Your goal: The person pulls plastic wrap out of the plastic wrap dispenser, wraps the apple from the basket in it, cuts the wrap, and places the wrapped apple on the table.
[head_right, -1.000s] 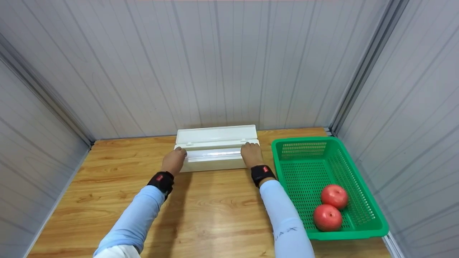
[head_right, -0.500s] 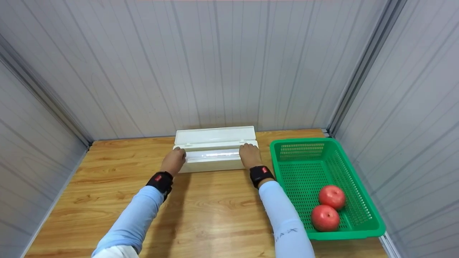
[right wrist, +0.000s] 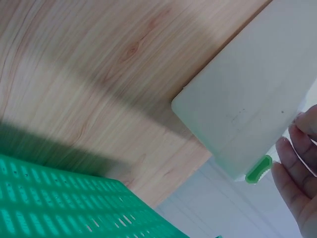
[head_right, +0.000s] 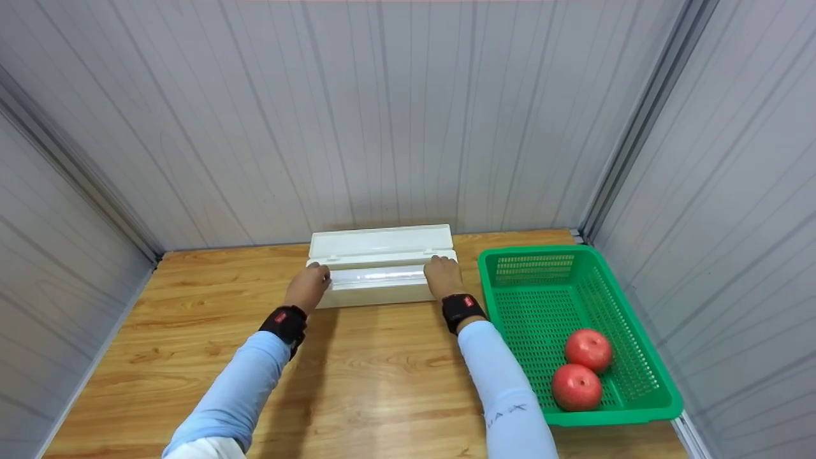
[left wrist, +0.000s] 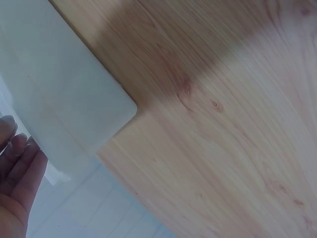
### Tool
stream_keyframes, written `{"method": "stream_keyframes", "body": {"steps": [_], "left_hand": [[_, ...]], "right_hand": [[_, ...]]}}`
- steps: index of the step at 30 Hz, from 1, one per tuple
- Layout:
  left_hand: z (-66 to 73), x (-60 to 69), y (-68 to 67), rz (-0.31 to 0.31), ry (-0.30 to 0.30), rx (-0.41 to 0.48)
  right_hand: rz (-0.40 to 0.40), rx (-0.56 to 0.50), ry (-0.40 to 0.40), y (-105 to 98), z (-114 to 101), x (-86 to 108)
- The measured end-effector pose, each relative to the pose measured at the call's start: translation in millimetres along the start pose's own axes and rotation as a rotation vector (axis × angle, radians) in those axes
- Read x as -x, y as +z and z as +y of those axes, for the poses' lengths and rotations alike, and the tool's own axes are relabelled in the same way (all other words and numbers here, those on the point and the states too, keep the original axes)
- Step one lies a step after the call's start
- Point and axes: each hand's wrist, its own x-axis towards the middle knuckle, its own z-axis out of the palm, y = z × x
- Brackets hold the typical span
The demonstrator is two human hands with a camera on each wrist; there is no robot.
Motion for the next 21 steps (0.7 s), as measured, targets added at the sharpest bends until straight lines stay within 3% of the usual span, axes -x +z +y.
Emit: {"method": "stream_keyframes", "body": {"steps": [5,17,21], "left_hand": [[2.2,0.6,-1.8,-0.011,-0.006,-0.004],[3.9,-1.8,2.7,0.024,0.04,-0.054],[5.5,-0.9,2.2,0.022,0.036,0.001]], "right_hand": [[-0.02,-0.029,0.054,-2.2,-2.2,0.3],[-0.152,-0.189,0.142,-4.8,0.4,-1.6],[-0.135,-0.212,0.162,-5.8,-2.6,-2.1]]}}
